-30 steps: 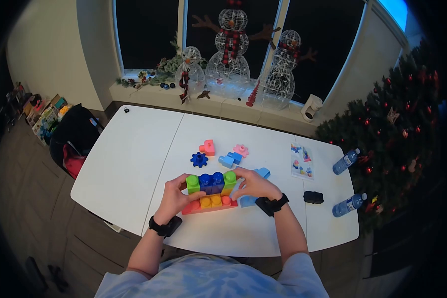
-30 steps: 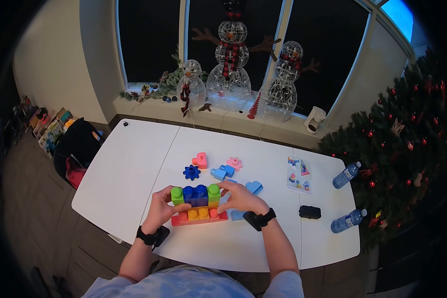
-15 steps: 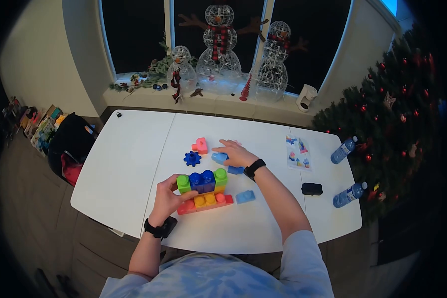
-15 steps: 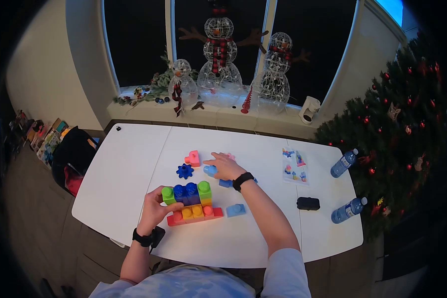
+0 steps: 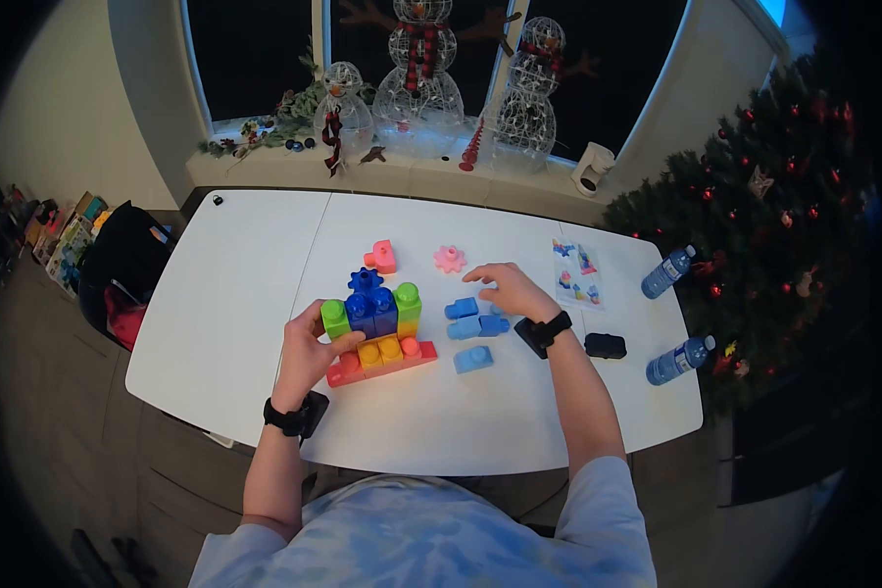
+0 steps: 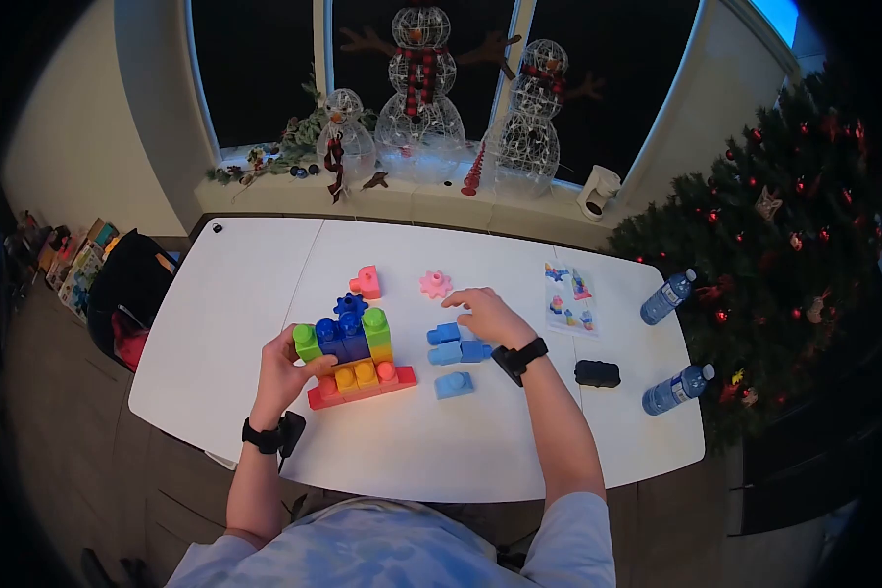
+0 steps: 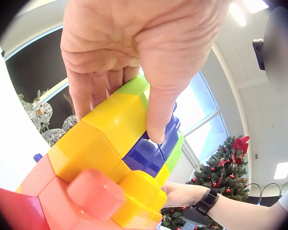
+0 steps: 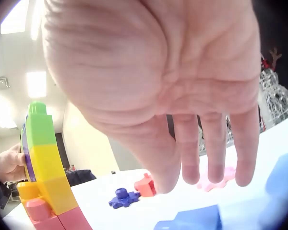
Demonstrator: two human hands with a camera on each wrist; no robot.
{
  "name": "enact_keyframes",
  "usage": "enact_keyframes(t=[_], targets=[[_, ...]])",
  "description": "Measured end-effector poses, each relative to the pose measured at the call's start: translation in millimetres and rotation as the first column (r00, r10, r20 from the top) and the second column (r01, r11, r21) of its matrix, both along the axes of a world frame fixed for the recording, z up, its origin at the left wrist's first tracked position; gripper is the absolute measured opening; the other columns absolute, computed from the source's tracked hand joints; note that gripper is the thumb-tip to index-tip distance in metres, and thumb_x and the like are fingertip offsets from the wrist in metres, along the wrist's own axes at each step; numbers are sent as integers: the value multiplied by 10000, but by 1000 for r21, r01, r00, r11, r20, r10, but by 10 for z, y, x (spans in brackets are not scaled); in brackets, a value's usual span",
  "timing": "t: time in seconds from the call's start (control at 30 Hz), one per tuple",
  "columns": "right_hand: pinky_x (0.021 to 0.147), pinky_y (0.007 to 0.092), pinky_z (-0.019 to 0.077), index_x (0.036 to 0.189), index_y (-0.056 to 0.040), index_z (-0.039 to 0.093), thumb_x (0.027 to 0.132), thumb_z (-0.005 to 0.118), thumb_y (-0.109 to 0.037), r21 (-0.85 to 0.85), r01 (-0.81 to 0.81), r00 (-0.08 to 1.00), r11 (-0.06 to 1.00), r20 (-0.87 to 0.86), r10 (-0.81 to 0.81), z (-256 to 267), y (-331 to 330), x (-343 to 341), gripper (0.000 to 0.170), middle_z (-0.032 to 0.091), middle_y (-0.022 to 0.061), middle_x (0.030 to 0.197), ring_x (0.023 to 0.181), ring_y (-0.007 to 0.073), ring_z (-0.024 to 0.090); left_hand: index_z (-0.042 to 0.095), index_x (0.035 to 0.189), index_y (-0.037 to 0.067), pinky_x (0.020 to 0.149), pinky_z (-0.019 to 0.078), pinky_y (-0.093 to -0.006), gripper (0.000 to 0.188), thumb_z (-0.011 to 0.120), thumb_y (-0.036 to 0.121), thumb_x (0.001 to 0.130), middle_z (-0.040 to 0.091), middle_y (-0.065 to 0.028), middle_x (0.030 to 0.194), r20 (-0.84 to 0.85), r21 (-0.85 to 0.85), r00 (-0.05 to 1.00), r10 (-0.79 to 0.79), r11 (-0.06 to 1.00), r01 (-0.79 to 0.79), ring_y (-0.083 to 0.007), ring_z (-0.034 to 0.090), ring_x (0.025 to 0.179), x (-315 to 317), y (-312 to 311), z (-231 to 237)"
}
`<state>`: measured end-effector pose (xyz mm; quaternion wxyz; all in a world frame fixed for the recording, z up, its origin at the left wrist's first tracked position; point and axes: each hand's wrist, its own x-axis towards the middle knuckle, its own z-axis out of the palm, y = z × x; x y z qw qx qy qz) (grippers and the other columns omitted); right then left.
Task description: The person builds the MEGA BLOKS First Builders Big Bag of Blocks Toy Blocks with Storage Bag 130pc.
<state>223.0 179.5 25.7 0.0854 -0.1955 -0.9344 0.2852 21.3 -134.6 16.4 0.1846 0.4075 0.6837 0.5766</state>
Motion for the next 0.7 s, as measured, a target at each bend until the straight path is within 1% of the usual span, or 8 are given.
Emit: enact_keyframes(t=[0.13, 0.23, 0.33, 0.4, 0.47, 0.57, 0.67, 0.7], targets=[[914, 402, 563, 1170, -77, 735, 857, 700, -43, -59, 117, 991, 991, 65, -113, 287, -68, 360, 317, 751, 109, 1088, 1011, 295, 701, 631, 1125, -12, 898, 581, -316, 343, 837, 27, 854, 724, -64, 1030, -39, 26, 999, -17, 999, 18, -142, 696, 969, -155, 89, -27], [858, 394, 562, 1106, -78, 741, 806, 780, -73, -56, 5, 984, 998, 177, 5, 227, -147, 539, 303, 747, 94, 992, 933, 282, 702, 624, 1125, -12, 909, 578, -318, 335, 827, 18, 861, 718, -66, 1043, -38, 23, 999, -22, 999, 23, -141, 691, 981, -240, 156, -55], [837, 403, 555, 1056, -69, 735, 781, 797, -69, -5, -36, 963, 999, 268, 36, 133, -321, 615, 281, 737, 96, 955, 940, 288, 686, 626, 1097, -18, 879, 572, -311, 337, 846, 27, 846, 708, -67, 997, -14, 61, 1000, -20, 998, 20, -137, 681, 939, -242, 197, -58], [852, 421, 550, 1024, -75, 721, 769, 802, -72, -30, 15, 965, 999, 263, -7, -89, -302, 580, 268, 715, 91, 950, 1004, 295, 666, 628, 1069, -25, 847, 567, -303, 342, 864, 38, 831, 699, -68, 948, 15, 98, 1000, -19, 995, 18, -133, 671, 896, -228, 205, -53], [866, 444, 549, 1030, -87, 705, 761, 801, -72, 168, 97, 989, 981, 96, -114, -206, -343, 536, 286, 693, 91, 970, 1077, 319, 648, 629, 1071, -23, 858, 568, -311, 335, 859, 30, 833, 703, -65, 968, 5, 92, 1000, -17, 996, 17, -137, 673, 908, -232, 201, -47], [861, 434, 557, 1089, -55, 684, 723, 858, -81, 290, 80, 987, 954, 112, -116, -316, -367, 483, 406, 695, 111, 1020, 987, 337, 685, 627, 1076, -23, 880, 570, -319, 335, 855, 28, 836, 706, -67, 981, 25, 100, 1000, -18, 995, 15, -141, 676, 926, -207, 201, -34], [867, 451, 554, 1089, -36, 680, 728, 850, -72, 414, 64, 990, 908, 89, -110, -556, -313, 464, 400, 699, 121, 1029, 959, 354, 690, 630, 1132, -4, 938, 572, -325, 345, 837, 40, 859, 721, -56, 1052, 6, 54, 1000, -28, 998, 28, -145, 694, 991, -209, 179, -25], [867, 451, 554, 1089, -36, 680, 728, 850, -72, 413, 57, 991, 909, 85, -101, -508, -298, 447, 400, 699, 121, 1029, 959, 354, 690, 619, 1192, 1, 969, 563, -333, 414, 849, 44, 849, 714, -70, 1100, 9, 28, 999, -38, 999, 37, -157, 689, 1031, -238, 178, -53]])
